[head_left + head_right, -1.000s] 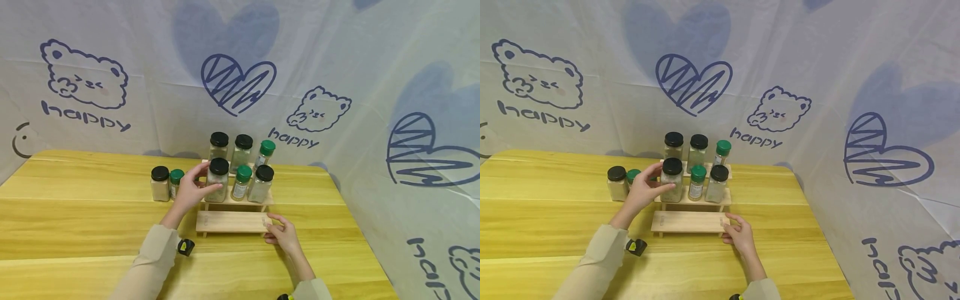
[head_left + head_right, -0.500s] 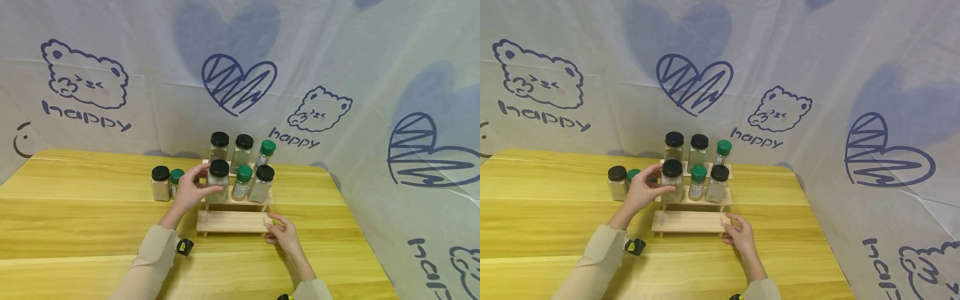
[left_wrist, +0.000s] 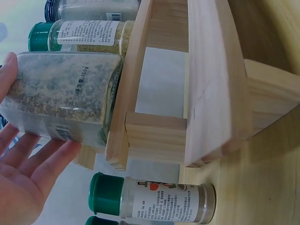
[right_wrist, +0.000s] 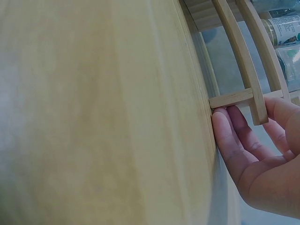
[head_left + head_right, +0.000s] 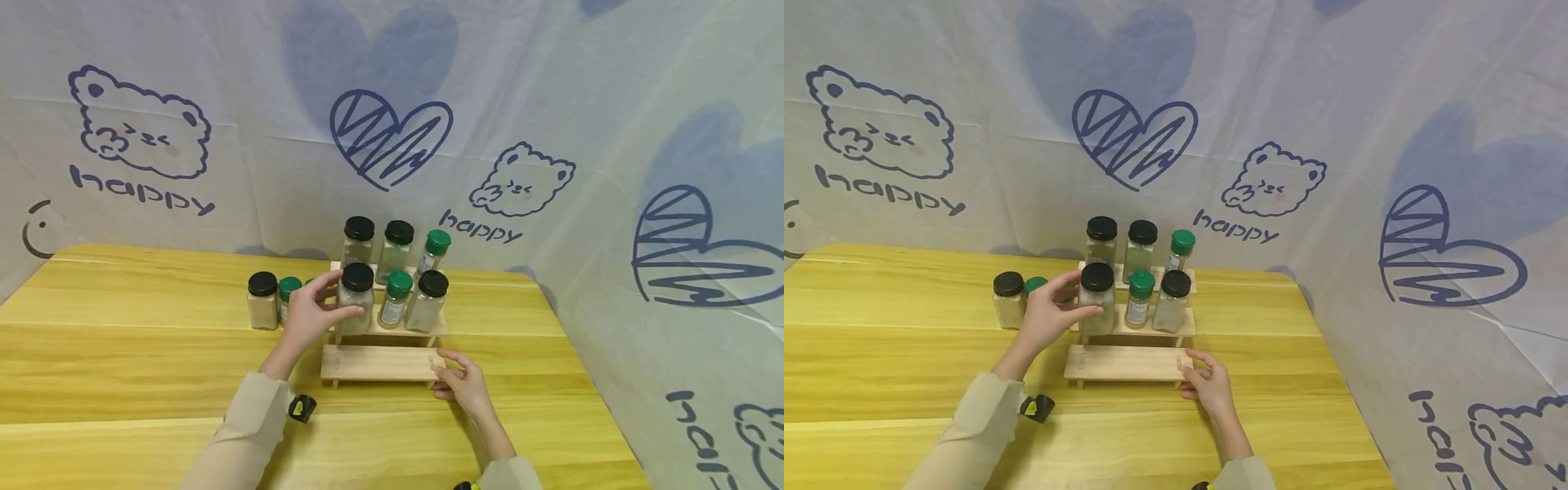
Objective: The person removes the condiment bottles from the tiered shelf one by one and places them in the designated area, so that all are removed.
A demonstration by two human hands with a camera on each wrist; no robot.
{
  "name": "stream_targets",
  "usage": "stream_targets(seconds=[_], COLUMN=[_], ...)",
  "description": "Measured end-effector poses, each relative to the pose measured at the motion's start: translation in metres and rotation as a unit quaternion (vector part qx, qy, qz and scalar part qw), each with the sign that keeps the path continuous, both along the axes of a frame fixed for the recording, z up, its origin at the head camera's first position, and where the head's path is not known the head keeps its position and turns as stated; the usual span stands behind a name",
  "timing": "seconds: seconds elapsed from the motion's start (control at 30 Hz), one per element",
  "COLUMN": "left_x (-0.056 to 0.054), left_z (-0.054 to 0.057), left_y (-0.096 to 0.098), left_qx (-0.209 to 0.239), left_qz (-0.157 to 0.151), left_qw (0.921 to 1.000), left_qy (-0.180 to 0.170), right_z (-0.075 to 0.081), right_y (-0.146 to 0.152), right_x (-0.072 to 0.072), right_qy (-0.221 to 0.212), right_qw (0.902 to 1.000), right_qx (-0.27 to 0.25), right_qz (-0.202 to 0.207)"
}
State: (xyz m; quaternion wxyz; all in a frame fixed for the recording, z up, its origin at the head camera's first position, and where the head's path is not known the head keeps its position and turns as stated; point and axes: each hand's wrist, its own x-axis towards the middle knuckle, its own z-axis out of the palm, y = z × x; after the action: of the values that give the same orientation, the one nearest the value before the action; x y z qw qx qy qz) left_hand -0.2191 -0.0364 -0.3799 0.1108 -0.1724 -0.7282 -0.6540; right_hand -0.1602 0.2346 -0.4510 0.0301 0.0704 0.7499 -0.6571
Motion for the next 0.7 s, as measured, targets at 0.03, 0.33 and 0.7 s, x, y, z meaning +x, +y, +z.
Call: stream_targets(seconds=[0.03, 0.33, 0.7], left_x=[0.0, -0.001, 0.005], left_z=[0.0, -0.004, 0.0], left_y=[0.0, -0.003, -0.014], left_qx=[0.002, 0.0, -0.028], left_qz=[0.001, 0.017, 0.022], left_qw=[1.0, 0.9983, 0.9984], left_qy=[0.003, 0.055, 0.043], right_z=[0.0, 0.0, -0.001], right_y=[0.0, 0.0, 0.0], right_x=[0.0, 0.0, 0.0], right_qy=[0.0, 0.001, 0.003], right_qw=[1.0, 1.0, 1.0], right_qx=[0.0, -0.001, 0.004], right_qz=[0.0, 0.002, 0.0])
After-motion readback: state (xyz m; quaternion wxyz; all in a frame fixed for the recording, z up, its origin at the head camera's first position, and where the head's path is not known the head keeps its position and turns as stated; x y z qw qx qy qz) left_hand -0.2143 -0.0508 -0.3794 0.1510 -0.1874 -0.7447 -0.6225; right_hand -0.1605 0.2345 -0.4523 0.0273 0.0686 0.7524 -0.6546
